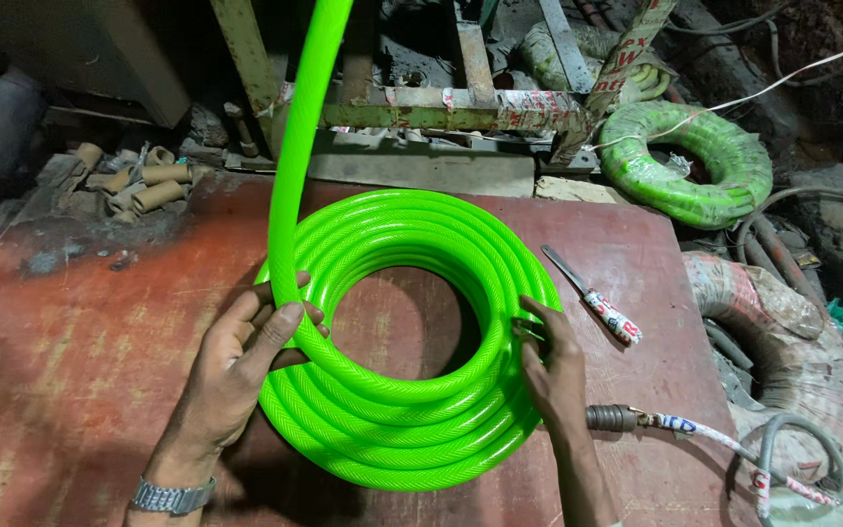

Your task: The person coils a green hose onto an existing coil on a wooden surface by hand, while another person helps to guide and press the hose down.

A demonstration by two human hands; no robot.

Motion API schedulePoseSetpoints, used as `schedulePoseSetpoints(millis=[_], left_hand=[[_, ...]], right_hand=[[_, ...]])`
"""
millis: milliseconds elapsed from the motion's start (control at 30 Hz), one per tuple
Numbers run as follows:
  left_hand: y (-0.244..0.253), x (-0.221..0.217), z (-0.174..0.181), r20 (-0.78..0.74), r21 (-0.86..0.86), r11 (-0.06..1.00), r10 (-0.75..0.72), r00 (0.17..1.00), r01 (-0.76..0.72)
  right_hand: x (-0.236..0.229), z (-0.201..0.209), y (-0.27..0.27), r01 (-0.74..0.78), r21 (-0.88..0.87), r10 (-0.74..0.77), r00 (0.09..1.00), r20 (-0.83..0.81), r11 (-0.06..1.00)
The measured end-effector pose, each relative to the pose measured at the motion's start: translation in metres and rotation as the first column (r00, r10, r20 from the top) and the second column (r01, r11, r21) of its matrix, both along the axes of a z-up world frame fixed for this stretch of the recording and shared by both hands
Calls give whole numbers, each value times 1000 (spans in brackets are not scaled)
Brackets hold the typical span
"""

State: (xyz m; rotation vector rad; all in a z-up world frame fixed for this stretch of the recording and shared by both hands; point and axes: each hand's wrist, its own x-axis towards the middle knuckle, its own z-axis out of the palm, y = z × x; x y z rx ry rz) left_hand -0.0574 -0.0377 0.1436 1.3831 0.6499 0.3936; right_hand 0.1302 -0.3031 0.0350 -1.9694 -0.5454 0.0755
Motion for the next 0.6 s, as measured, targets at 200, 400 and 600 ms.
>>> schedulePoseSetpoints(millis=[200,400,600], left_hand=[[2,2,-34,74,-134,991,27,997,-17],[13,2,-50,118,-153,988,33,992,-15],[20,3,-59,181,-156,988,42,983,-14]], right_hand=[[-11,22,10,227,-284,-283,942,-178,932],[-11,22,20,147,-436,-230,963,-143,888],[-4,10,18,153,-343,-212,967,-143,927]])
